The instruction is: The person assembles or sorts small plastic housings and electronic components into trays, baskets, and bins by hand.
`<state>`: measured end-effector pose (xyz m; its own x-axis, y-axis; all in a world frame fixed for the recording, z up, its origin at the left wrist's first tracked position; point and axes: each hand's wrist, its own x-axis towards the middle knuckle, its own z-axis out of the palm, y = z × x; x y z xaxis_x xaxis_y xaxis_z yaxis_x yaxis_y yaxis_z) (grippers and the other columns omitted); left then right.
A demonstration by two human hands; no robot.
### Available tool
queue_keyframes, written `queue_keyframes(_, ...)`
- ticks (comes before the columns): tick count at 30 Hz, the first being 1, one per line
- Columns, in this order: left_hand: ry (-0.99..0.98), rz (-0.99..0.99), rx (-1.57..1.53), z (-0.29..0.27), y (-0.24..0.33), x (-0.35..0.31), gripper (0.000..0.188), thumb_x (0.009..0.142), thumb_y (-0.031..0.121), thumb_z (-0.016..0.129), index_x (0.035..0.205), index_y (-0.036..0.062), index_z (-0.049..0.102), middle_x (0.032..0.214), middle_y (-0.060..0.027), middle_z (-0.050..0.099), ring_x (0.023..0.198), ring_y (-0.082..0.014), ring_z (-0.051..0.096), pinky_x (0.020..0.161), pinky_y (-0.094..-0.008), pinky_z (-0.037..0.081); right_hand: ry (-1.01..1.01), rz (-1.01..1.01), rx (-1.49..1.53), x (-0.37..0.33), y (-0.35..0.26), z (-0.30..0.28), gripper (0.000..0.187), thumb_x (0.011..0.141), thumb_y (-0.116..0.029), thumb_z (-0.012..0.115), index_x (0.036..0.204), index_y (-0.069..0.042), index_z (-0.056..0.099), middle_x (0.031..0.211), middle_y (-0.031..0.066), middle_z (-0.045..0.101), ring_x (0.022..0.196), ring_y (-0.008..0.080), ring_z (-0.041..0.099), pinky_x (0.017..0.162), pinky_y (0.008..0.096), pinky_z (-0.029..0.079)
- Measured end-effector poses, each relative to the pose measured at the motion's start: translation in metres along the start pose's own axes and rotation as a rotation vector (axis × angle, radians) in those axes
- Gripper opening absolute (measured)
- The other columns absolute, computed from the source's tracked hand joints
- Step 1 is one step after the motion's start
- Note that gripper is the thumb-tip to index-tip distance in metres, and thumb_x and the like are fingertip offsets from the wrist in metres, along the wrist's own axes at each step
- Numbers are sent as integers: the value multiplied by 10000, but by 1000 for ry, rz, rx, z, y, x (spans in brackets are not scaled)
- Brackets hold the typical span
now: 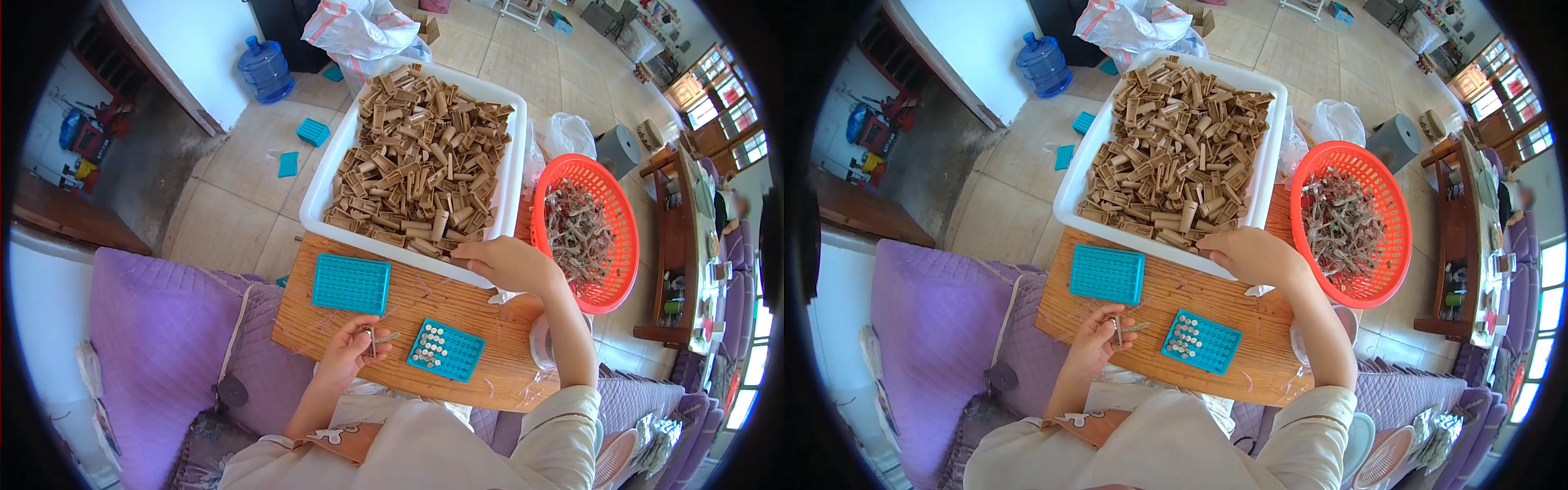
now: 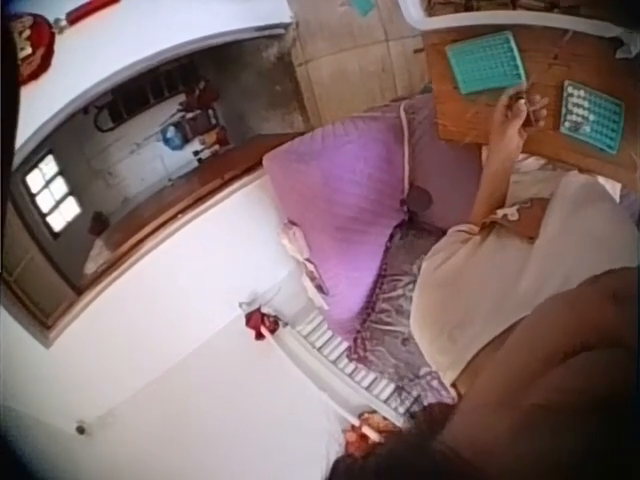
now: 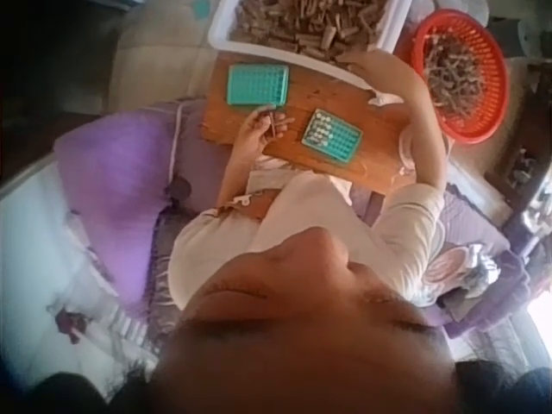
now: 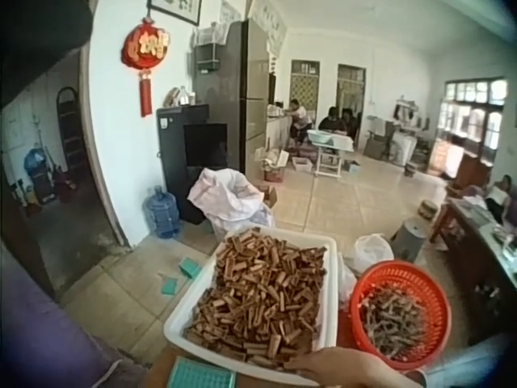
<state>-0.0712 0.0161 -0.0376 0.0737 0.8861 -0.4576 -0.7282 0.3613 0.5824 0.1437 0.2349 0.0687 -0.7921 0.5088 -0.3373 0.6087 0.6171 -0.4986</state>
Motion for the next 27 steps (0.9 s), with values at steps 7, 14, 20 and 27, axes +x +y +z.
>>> queue_keyframes(7,-89,-75,28,16,-3,4,317,867,113,478,1173,54,420,1046,-127,560,878,-212,596,715,-301,515,-62,23,104,-1,14,-19,266,819,-143,496,1059,-60,575,1001,118,602,882,276,582,796,346,451)
queue_keyframes(14,-105,-97,49,18,-4,7,303,859,54,453,1160,45,426,1050,-120,554,882,-201,594,719,-290,512,291,207,151,17,32,-22,232,803,-232,539,885,-25,607,782,133,625,720,252,606,672,364,466)
queue_keyframes(20,-52,-95,112,10,-4,5,319,845,31,457,1162,37,428,1045,-127,551,884,-197,588,732,-294,502,407,542,-134,51,1,31,401,740,-443,564,734,-43,596,697,131,613,681,311,594,619,398,462)
queue_keyframes(27,-27,-39,30,0,-2,-7,329,871,102,441,1193,42,405,1089,-147,526,909,-218,581,769,-314,492,514,507,-159,69,-4,48,388,716,-392,606,746,-5,582,742,162,602,708,303,605,626,380,485)
